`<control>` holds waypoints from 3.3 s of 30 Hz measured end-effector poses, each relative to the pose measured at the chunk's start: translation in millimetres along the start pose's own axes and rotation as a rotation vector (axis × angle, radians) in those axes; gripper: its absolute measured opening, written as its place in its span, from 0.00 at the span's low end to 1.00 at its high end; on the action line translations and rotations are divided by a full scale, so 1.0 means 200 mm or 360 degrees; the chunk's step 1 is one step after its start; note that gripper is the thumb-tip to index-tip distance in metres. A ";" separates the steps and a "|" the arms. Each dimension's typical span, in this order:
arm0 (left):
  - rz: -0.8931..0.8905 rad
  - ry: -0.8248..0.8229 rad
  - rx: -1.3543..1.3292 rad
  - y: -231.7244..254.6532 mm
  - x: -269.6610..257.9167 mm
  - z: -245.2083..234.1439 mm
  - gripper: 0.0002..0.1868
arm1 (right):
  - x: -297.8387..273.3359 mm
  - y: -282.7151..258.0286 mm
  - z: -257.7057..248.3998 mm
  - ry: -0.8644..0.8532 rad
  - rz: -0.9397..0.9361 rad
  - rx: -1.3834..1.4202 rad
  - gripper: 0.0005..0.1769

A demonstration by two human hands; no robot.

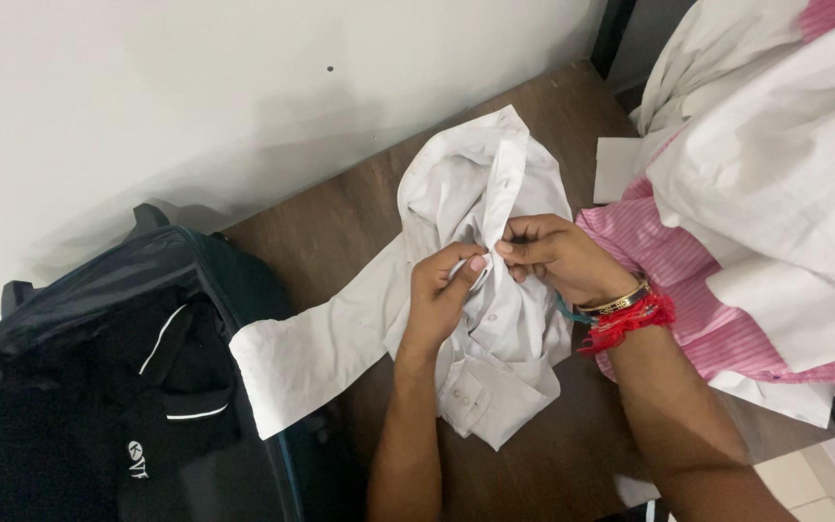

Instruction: The person removes a white shirt, a pink shirt, and a black shirt from a suitcase, unfolding each garment and placing it on a wooden surface.

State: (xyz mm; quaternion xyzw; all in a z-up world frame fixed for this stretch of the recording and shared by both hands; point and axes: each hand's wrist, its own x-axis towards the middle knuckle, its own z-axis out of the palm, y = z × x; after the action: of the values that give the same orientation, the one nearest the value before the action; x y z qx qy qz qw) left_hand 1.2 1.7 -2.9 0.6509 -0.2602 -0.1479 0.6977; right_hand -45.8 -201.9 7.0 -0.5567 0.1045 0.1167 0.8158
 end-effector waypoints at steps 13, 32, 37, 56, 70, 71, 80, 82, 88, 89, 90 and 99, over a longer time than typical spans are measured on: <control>0.0303 -0.0032 0.0090 -0.07 0.01 0.03 0.06 | -0.05 -0.04 -0.01 -0.0098 -0.0034 -0.0111 0.10; 0.0998 0.0296 0.1494 0.37 0.03 0.03 0.23 | -0.01 -0.03 -0.02 0.0207 -0.0585 -0.0098 0.13; 0.0487 -0.0402 0.0921 0.30 0.02 0.06 0.30 | -0.06 -0.06 -0.01 0.0244 -0.0824 0.0064 0.09; 0.0330 0.0213 0.0582 0.18 -0.01 0.14 0.10 | -0.19 -0.18 0.10 0.0641 -0.0646 -0.1095 0.20; 0.0392 0.0320 0.1103 0.28 -0.02 0.17 0.11 | -0.17 -0.15 0.09 0.0126 -0.0359 -0.0817 0.11; 0.0393 0.0319 0.1104 0.29 -0.02 0.16 0.11 | -0.16 -0.15 0.08 0.0078 -0.0309 -0.0655 0.11; 0.0064 0.0170 0.0694 0.30 -0.03 0.13 0.05 | -0.13 -0.11 0.06 0.0066 -0.0194 -0.0534 0.12; 0.0189 0.0208 0.0511 0.28 -0.03 0.13 0.05 | -0.12 -0.09 0.05 0.0049 -0.0191 -0.0447 0.12; 0.0412 0.0090 0.0474 0.22 -0.04 0.13 0.08 | -0.06 -0.03 0.06 0.0109 -0.0068 -0.0279 0.09; 0.0410 0.0084 0.0477 0.21 -0.04 0.11 0.08 | -0.05 -0.03 0.07 0.0121 -0.0036 -0.0268 0.09; 0.0307 0.0180 0.0378 0.21 -0.05 0.09 0.07 | -0.05 -0.03 0.06 0.0124 -0.0037 -0.0262 0.09; 0.0460 0.0404 0.1713 0.41 -0.01 0.01 0.16 | -0.10 -0.11 0.01 0.0469 -0.0648 -0.0137 0.08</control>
State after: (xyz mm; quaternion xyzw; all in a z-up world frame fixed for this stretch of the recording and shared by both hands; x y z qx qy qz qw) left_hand -12.4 9.2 77.5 0.8851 -0.2994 0.1817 0.3066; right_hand -58.5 -209.4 33.0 -0.6114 0.1028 -0.1281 0.7741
